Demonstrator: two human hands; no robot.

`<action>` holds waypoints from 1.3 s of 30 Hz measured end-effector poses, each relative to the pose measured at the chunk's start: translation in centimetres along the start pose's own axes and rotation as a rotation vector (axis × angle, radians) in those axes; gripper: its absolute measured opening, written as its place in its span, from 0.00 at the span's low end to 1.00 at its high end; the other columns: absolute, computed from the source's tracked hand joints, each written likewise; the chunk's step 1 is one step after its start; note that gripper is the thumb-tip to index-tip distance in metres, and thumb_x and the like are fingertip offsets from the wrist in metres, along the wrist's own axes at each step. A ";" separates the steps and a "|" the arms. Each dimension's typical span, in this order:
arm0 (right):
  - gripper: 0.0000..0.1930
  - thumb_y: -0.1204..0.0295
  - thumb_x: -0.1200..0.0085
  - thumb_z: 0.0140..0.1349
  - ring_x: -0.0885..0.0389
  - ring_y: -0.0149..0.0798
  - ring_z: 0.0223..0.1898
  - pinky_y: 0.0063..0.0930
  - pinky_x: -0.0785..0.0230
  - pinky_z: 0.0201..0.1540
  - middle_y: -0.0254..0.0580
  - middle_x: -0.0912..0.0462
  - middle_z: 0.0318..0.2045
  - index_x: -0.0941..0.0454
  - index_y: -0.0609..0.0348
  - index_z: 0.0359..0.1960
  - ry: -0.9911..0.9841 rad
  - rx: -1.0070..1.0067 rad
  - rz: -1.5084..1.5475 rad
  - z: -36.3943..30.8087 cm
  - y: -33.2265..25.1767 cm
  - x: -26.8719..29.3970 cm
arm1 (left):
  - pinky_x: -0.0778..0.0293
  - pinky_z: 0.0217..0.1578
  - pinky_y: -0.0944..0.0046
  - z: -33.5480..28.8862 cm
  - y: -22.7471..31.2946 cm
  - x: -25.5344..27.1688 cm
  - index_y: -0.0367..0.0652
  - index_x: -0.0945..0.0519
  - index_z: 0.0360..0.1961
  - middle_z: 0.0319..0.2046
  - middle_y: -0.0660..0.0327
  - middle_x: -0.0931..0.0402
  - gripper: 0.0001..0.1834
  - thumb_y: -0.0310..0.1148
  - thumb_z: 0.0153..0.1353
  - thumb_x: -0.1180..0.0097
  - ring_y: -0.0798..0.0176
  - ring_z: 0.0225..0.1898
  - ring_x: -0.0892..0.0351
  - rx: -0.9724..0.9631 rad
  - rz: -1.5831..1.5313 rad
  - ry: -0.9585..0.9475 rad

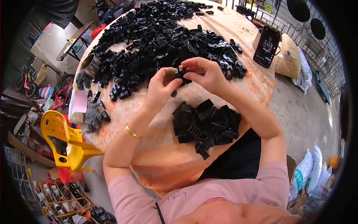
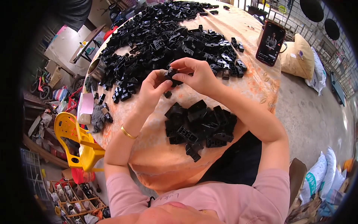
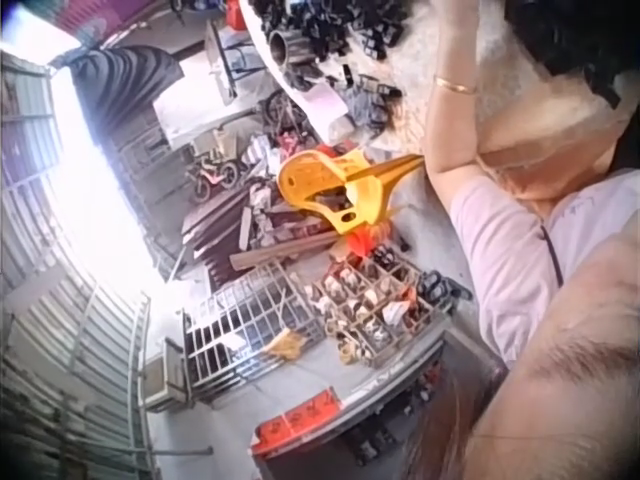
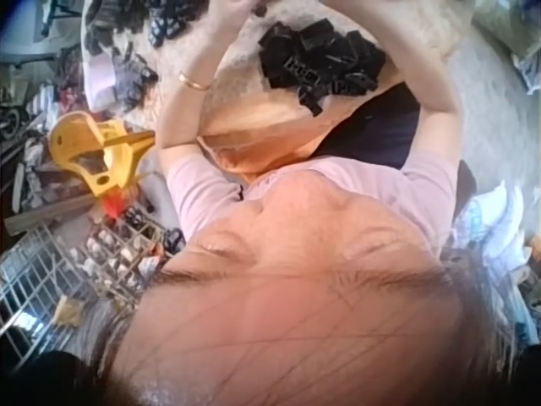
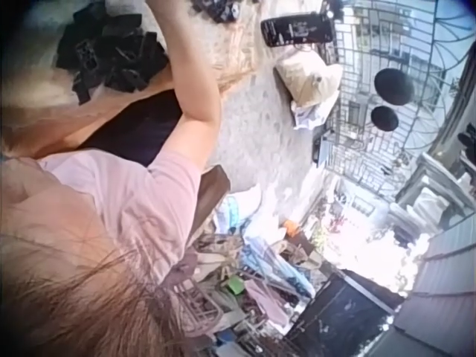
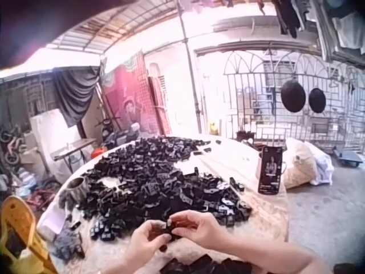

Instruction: The person assembles plastic components by hand, fitting pairs of plastic pieces together and placing the assembled parts into a pile on the table.

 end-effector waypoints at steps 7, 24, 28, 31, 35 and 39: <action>0.13 0.80 0.43 0.54 0.22 0.26 0.38 0.20 0.28 0.42 0.37 0.19 0.37 0.23 0.62 0.43 0.077 0.061 0.149 0.0 -0.7 0.4 | 0.27 0.36 0.72 0.0 0.9 -0.1 0.36 0.29 0.43 0.34 0.63 0.25 0.13 0.21 0.55 0.45 0.72 0.35 0.25 -0.072 -0.055 0.016; 0.29 0.71 0.34 0.41 0.22 0.41 0.41 0.31 0.29 0.42 0.44 0.21 0.39 0.27 0.56 0.50 0.074 0.507 -0.536 -1.8 -5.9 -1.6 | 0.28 0.37 0.73 -1.1 -0.3 -2.0 0.37 0.28 0.47 0.36 0.62 0.23 0.16 0.23 0.56 0.44 0.73 0.37 0.24 0.113 -0.550 -0.010; 0.33 0.68 0.32 0.43 0.25 0.36 0.45 0.30 0.32 0.48 0.41 0.22 0.43 0.31 0.57 0.53 -0.023 0.272 -0.361 -0.6 -3.9 -0.8 | 0.29 0.36 0.75 -0.9 0.8 -1.1 0.36 0.27 0.44 0.37 0.62 0.23 0.15 0.23 0.55 0.42 0.74 0.37 0.25 0.004 -0.358 0.003; 0.24 0.70 0.35 0.50 0.24 0.26 0.40 0.23 0.31 0.44 0.39 0.21 0.39 0.27 0.64 0.48 -0.277 -0.096 0.011 -0.3 0.1 -2.2 | 0.30 0.34 0.77 -0.9 2.4 -0.7 0.36 0.26 0.43 0.37 0.62 0.23 0.14 0.22 0.54 0.42 0.74 0.36 0.25 -0.097 -0.315 -0.003; 0.22 0.65 0.35 0.50 0.22 0.26 0.33 0.20 0.28 0.39 0.38 0.18 0.34 0.24 0.64 0.44 -0.279 -0.001 -0.006 -0.3 -0.1 -2.4 | 0.30 0.32 0.78 -1.0 2.9 -0.3 0.35 0.26 0.42 0.34 0.62 0.22 0.13 0.22 0.54 0.42 0.76 0.33 0.25 -0.111 -0.212 -0.021; 0.15 0.64 0.46 0.60 0.23 0.24 0.36 0.22 0.29 0.38 0.35 0.19 0.36 0.23 0.61 0.44 -0.330 -0.186 0.334 0.4 1.7 -1.8 | 0.27 0.30 0.73 -2.8 6.3 -2.4 0.37 0.26 0.40 0.33 0.60 0.21 0.16 0.25 0.49 0.37 0.70 0.30 0.23 -0.321 0.084 -0.080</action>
Point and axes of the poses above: each hand's wrist, its own z-axis towards the middle knuckle, its own x-axis out of the back of the hand, y = z × x, the point moved 10 cm from there along z, towards the middle knuckle
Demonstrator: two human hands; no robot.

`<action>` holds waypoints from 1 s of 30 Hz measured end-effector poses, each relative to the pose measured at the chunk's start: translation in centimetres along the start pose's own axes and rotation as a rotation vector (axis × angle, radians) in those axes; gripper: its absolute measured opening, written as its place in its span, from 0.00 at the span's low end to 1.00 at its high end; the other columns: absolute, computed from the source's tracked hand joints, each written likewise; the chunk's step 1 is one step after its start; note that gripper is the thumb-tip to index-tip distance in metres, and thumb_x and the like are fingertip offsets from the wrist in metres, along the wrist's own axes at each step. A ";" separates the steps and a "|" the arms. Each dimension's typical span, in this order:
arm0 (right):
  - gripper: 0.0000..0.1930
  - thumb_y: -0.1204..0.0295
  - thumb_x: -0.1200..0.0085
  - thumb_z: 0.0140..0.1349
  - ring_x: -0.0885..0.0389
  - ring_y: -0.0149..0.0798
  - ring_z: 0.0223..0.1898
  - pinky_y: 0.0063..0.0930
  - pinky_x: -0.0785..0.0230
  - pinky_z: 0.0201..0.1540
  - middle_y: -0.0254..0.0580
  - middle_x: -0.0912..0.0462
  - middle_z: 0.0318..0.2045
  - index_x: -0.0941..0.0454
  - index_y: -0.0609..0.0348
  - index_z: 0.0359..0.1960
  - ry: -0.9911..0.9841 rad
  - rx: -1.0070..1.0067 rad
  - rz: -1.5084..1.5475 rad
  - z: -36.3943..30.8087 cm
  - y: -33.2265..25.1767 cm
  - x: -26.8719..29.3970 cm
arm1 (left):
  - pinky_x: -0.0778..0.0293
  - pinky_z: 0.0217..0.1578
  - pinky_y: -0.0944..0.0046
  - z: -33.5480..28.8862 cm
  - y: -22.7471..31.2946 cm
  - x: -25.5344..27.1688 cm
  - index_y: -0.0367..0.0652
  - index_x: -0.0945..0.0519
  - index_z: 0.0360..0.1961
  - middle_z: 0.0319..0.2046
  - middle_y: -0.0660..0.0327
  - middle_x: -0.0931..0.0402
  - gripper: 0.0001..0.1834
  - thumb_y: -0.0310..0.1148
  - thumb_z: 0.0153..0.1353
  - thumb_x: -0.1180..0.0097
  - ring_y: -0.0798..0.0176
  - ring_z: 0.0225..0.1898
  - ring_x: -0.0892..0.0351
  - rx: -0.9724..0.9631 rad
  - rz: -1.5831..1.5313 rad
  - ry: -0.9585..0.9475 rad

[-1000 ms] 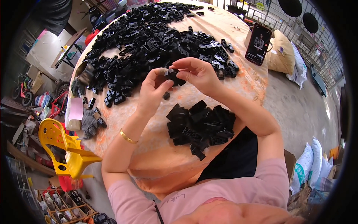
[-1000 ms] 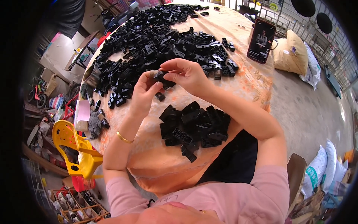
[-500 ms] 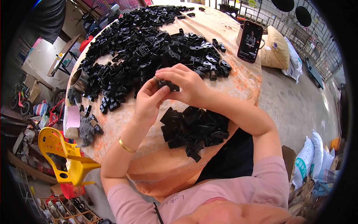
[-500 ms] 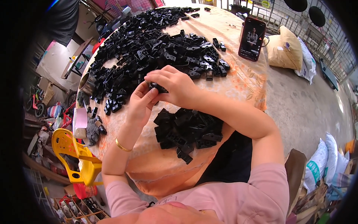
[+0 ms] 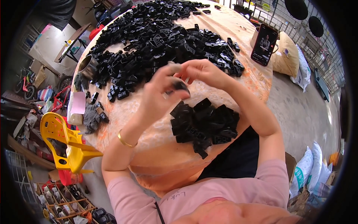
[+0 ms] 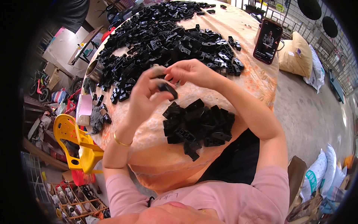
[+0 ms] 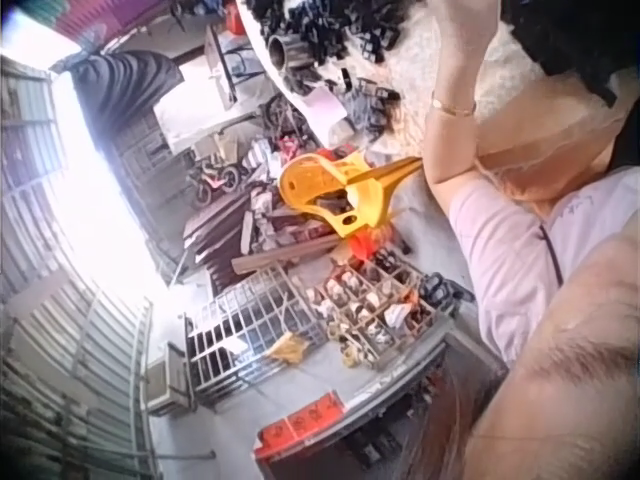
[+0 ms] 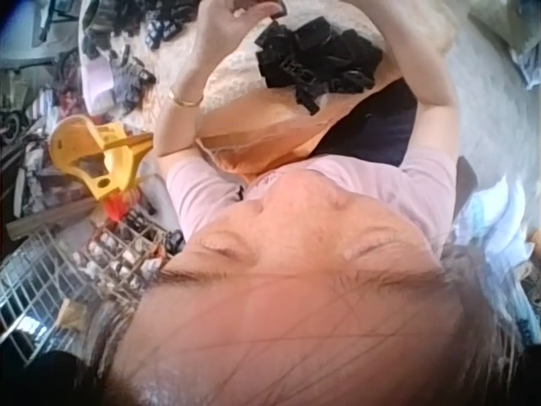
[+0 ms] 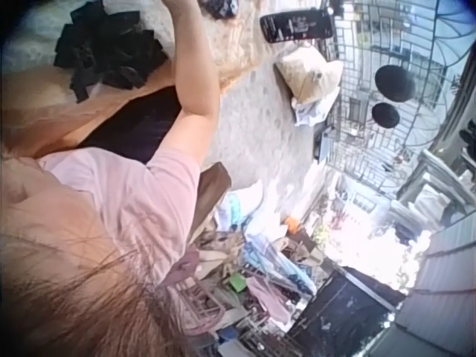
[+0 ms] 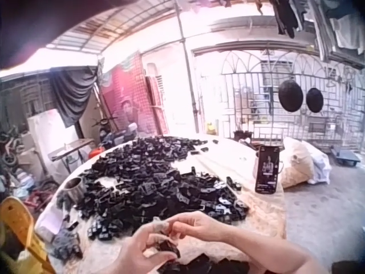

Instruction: The person assembles plastic components by hand, fitting pairs of plastic pieces together and placing the assembled parts into a pile on the table.

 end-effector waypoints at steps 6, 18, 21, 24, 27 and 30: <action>0.16 0.70 0.43 0.52 0.26 0.44 0.39 0.33 0.30 0.41 0.38 0.21 0.38 0.24 0.56 0.44 0.046 0.483 -1.171 -0.4 -1.1 -3.3 | 0.30 0.37 0.60 -5.9 4.7 -9.0 0.45 0.27 0.42 0.34 0.57 0.27 0.24 0.43 0.44 0.37 0.56 0.36 0.27 -0.638 0.771 -0.487; 0.19 0.71 0.42 0.47 0.25 0.44 0.40 0.33 0.31 0.43 0.41 0.24 0.34 0.26 0.60 0.44 0.178 0.222 -1.264 -0.8 -0.6 -1.9 | 0.29 0.39 0.58 0.7 -4.9 6.9 0.37 0.23 0.31 0.31 0.54 0.26 0.15 0.37 0.48 0.38 0.52 0.39 0.29 0.124 1.345 -0.022; 0.17 0.71 0.40 0.47 0.24 0.42 0.37 0.31 0.31 0.43 0.42 0.23 0.32 0.25 0.60 0.40 0.116 0.209 -1.327 -1.0 -0.6 -1.5 | 0.29 0.40 0.59 1.2 -5.5 5.5 0.36 0.23 0.35 0.32 0.53 0.26 0.13 0.31 0.47 0.39 0.51 0.39 0.28 0.084 1.264 -0.073; 0.15 0.70 0.37 0.47 0.24 0.32 0.33 0.25 0.32 0.40 0.39 0.22 0.30 0.24 0.59 0.37 0.303 0.099 -0.739 -0.9 -2.2 0.6 | 0.28 0.40 0.63 1.0 -5.1 5.2 0.34 0.24 0.39 0.36 0.54 0.24 0.13 0.23 0.50 0.43 0.55 0.39 0.24 0.097 1.031 -0.071; 0.14 0.74 0.39 0.53 0.27 0.22 0.34 0.18 0.33 0.39 0.30 0.24 0.33 0.27 0.60 0.41 0.343 0.210 -0.275 -1.0 -3.2 1.9 | 0.29 0.45 0.70 0.8 -6.0 3.9 0.31 0.28 0.44 0.43 0.57 0.25 0.13 0.20 0.57 0.49 0.67 0.42 0.24 0.397 -0.017 0.008; 0.14 0.73 0.42 0.56 0.25 0.24 0.35 0.19 0.30 0.39 0.32 0.23 0.34 0.28 0.61 0.44 0.310 0.144 0.070 -1.1 -2.5 1.6 | 0.28 0.47 0.69 0.1 -5.7 0.4 0.32 0.31 0.47 0.42 0.57 0.25 0.14 0.20 0.58 0.50 0.66 0.43 0.24 0.429 -0.440 0.004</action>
Point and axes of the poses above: each hand's wrist, its own z-axis towards the middle knuckle, its own x-axis out of the back of the hand, y = z × x, the point moved 10 cm from there along z, towards the middle knuckle
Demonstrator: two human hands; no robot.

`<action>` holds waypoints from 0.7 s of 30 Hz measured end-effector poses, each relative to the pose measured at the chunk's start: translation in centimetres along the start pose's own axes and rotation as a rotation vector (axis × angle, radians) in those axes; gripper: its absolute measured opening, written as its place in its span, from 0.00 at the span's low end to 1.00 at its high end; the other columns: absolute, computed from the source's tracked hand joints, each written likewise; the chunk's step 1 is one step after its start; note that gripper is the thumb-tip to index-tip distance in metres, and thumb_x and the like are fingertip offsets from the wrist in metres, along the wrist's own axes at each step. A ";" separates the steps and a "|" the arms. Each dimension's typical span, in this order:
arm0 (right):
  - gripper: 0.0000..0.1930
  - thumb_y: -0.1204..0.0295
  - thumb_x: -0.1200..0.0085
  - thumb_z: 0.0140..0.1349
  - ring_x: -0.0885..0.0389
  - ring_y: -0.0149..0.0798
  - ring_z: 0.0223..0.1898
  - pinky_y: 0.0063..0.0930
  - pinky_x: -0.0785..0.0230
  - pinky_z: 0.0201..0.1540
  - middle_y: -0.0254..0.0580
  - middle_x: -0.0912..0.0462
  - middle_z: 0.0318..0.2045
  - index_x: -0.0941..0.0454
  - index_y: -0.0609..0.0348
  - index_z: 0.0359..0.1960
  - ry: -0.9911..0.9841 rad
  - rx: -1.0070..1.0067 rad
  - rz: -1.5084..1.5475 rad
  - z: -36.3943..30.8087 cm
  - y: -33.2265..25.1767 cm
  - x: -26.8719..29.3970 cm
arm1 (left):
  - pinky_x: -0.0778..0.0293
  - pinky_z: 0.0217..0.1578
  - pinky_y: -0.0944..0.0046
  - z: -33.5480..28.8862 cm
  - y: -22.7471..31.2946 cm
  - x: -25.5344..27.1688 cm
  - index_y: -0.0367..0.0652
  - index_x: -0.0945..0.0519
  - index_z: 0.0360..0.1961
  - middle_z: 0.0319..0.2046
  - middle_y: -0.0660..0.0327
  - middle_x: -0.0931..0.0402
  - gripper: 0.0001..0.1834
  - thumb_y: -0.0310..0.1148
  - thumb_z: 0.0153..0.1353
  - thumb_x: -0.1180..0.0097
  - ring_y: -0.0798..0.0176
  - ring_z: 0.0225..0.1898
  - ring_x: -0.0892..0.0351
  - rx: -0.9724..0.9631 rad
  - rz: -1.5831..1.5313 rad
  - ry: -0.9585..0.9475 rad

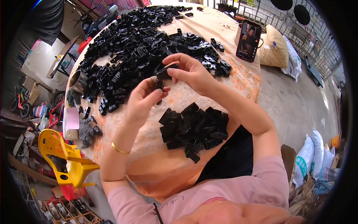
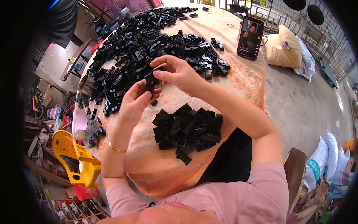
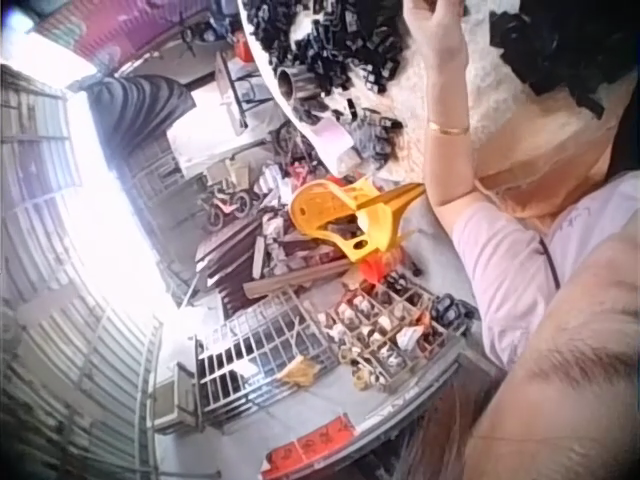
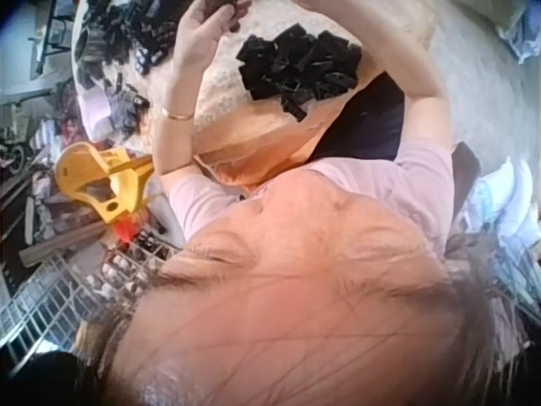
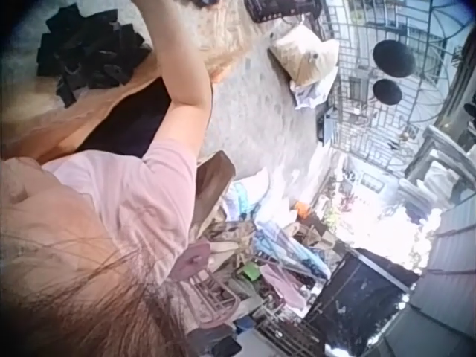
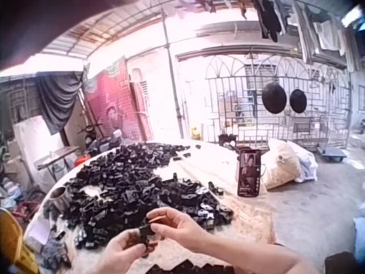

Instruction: The person assembles plastic components by hand, fitting pairs of plastic pieces together and placing the assembled parts into a pile on the table.

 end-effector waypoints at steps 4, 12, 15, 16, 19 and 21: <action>0.14 0.72 0.46 0.60 0.22 0.28 0.34 0.20 0.27 0.39 0.39 0.21 0.36 0.27 0.64 0.45 -0.060 -0.079 0.151 -0.1 1.5 -1.4 | 0.29 0.46 0.68 -0.2 0.0 0.2 0.36 0.31 0.47 0.40 0.60 0.25 0.15 0.21 0.57 0.48 0.67 0.44 0.25 -0.090 -0.117 0.063; 0.12 0.71 0.47 0.61 0.20 0.29 0.31 0.20 0.25 0.33 0.41 0.19 0.32 0.25 0.66 0.43 -0.028 -0.232 -0.030 -0.7 3.1 -1.2 | 0.27 0.39 0.70 0.5 -0.1 2.2 0.39 0.27 0.45 0.39 0.61 0.24 0.16 0.22 0.54 0.43 0.70 0.37 0.24 -0.183 -0.107 0.138; 0.09 0.75 0.49 0.60 0.21 0.28 0.25 0.19 0.26 0.29 0.41 0.19 0.27 0.24 0.69 0.38 0.052 -0.107 -0.111 -0.6 1.9 -1.1 | 0.27 0.38 0.72 0.0 0.4 2.7 0.38 0.25 0.44 0.37 0.62 0.22 0.16 0.21 0.53 0.42 0.72 0.37 0.24 -0.205 -0.045 0.180; 0.09 0.75 0.49 0.60 0.21 0.28 0.25 0.19 0.26 0.29 0.41 0.19 0.27 0.24 0.69 0.38 0.048 -0.107 -0.111 -0.6 2.3 -1.1 | 0.28 0.36 0.74 -0.1 0.4 2.8 0.38 0.24 0.44 0.36 0.63 0.22 0.16 0.21 0.52 0.41 0.73 0.36 0.24 -0.210 0.013 0.201; 0.07 0.77 0.47 0.58 0.21 0.30 0.24 0.20 0.27 0.27 0.40 0.21 0.26 0.24 0.67 0.36 0.095 0.010 -0.223 -0.8 1.6 -0.8 | 0.31 0.33 0.77 -0.3 0.5 2.2 0.38 0.23 0.44 0.35 0.65 0.21 0.16 0.22 0.52 0.40 0.76 0.35 0.25 -0.186 0.000 0.230; 0.06 0.79 0.46 0.55 0.21 0.33 0.24 0.22 0.29 0.25 0.40 0.23 0.26 0.24 0.64 0.35 0.140 0.379 -0.757 -1.7 -2.5 -1.7 | 0.32 0.32 0.78 -0.5 0.2 2.0 0.38 0.24 0.45 0.35 0.65 0.22 0.17 0.22 0.52 0.40 0.77 0.35 0.26 -0.161 0.006 0.254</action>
Point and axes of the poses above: each hand's wrist, its own z-axis towards the middle knuckle, its own x-axis out of the back of the hand, y = z × x, the point moved 10 cm from there along z, towards the middle knuckle
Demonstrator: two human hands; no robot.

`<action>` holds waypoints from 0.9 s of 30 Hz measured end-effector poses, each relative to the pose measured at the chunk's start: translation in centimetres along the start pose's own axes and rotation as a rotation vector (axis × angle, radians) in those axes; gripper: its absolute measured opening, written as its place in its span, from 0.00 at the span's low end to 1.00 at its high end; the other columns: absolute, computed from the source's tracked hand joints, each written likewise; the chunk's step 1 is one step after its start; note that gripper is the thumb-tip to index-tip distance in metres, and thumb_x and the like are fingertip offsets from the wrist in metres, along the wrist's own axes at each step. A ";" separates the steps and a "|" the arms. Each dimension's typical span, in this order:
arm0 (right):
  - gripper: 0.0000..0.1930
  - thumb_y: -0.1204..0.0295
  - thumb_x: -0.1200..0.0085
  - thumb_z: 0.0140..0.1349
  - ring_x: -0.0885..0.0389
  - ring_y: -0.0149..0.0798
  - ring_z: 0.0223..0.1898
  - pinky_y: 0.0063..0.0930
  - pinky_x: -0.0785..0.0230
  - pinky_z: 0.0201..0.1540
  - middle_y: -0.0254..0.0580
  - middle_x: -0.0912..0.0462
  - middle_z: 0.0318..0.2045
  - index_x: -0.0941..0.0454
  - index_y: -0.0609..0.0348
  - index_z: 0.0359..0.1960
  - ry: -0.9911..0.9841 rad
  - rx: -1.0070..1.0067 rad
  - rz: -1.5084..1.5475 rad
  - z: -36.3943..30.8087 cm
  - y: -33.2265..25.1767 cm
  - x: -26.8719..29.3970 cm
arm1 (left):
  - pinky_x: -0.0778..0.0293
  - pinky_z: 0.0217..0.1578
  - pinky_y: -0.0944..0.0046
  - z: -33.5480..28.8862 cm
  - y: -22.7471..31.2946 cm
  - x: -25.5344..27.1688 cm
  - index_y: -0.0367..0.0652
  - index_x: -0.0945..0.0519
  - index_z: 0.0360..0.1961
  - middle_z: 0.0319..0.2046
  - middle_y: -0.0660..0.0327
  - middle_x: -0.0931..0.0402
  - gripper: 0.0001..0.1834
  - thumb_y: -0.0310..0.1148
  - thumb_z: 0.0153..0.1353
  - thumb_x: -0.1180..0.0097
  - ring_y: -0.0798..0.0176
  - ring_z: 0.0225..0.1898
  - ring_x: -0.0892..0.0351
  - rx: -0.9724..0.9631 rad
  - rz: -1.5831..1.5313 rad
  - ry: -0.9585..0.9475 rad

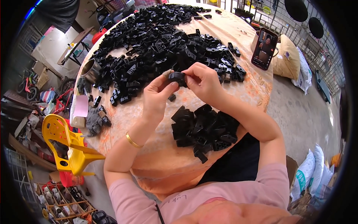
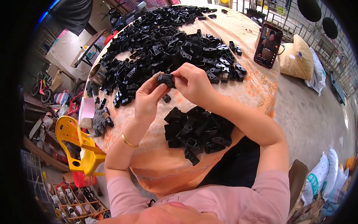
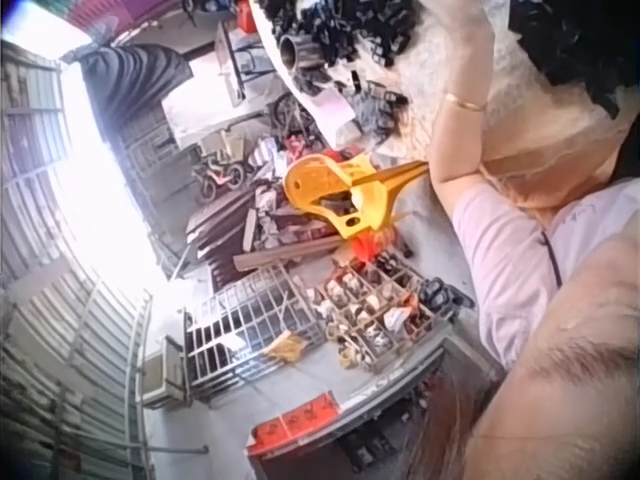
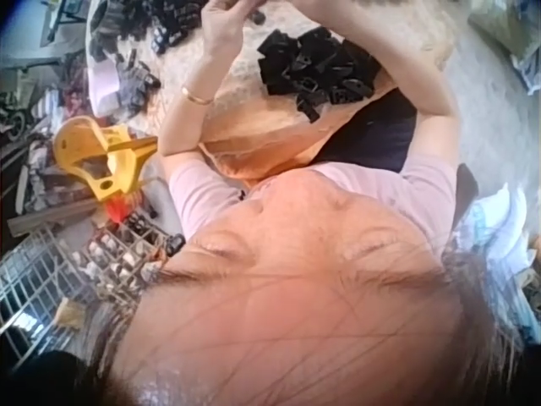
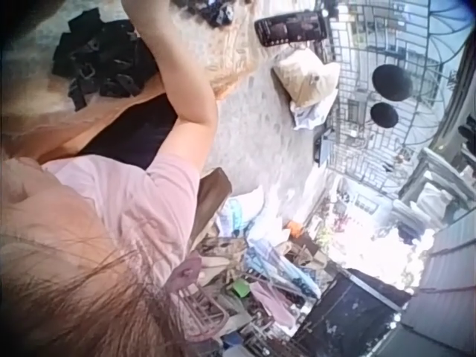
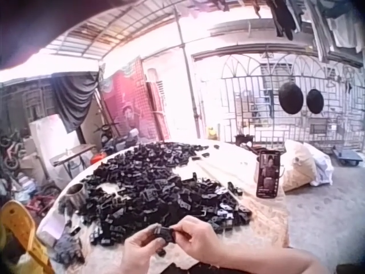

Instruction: The person assembles plastic components by hand, fitting pairs of plastic pieces together and placing the assembled parts into a pile on the table.

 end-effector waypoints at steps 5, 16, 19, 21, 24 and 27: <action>0.08 0.79 0.45 0.53 0.23 0.34 0.23 0.23 0.30 0.25 0.41 0.25 0.30 0.23 0.62 0.36 0.035 0.293 -0.117 -0.1 -2.6 -0.1 | 0.27 0.45 0.70 -0.5 -0.3 -0.3 0.40 0.29 0.52 0.44 0.64 0.25 0.20 0.22 0.57 0.45 0.70 0.44 0.25 0.040 -0.029 -0.014; 0.16 0.64 0.49 0.61 0.23 0.34 0.37 0.27 0.29 0.39 0.40 0.24 0.42 0.26 0.55 0.49 -0.496 -0.139 0.393 -0.3 3.4 -6.3 | 0.28 0.35 0.67 -1.9 3.2 -2.0 0.38 0.30 0.46 0.30 0.57 0.24 0.19 0.26 0.53 0.43 0.63 0.33 0.23 0.019 0.831 -0.629; 0.15 0.65 0.44 0.55 0.29 0.44 0.46 0.35 0.35 0.50 0.41 0.26 0.42 0.22 0.48 0.46 -0.583 0.207 -0.072 -1.6 1.2 -7.9 | 0.29 0.30 0.59 -4.6 1.4 -3.7 0.44 0.25 0.44 0.25 0.54 0.24 0.20 0.37 0.49 0.38 0.56 0.28 0.24 -0.053 1.321 -0.878; 0.13 0.64 0.43 0.54 0.28 0.44 0.43 0.35 0.34 0.46 0.40 0.25 0.38 0.21 0.50 0.41 -0.567 0.220 -0.103 -1.5 1.7 -8.1 | 0.29 0.30 0.60 -4.3 0.8 -3.6 0.43 0.23 0.42 0.26 0.54 0.23 0.18 0.36 0.49 0.38 0.56 0.27 0.24 0.039 1.236 -0.887; 0.12 0.66 0.40 0.50 0.27 0.44 0.40 0.33 0.33 0.43 0.39 0.24 0.36 0.21 0.54 0.36 -0.597 0.194 -0.090 -1.3 1.7 -8.2 | 0.29 0.29 0.67 -1.6 3.7 -1.1 0.39 0.21 0.33 0.27 0.56 0.24 0.09 0.30 0.51 0.39 0.65 0.27 0.24 -0.167 1.141 -0.709; 0.10 0.65 0.39 0.49 0.26 0.43 0.38 0.32 0.32 0.40 0.38 0.23 0.31 0.22 0.57 0.29 -0.534 0.218 -0.172 -1.4 1.8 -7.7 | 0.29 0.34 0.63 1.5 8.0 4.7 0.36 0.23 0.31 0.28 0.55 0.26 0.13 0.27 0.43 0.36 0.57 0.30 0.26 -0.323 1.555 -0.078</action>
Point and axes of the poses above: each hand's wrist, its own z-axis towards the middle knuckle, its own x-axis out of the back of the hand, y = z × x, the point moved 10 cm from there along z, towards the middle knuckle
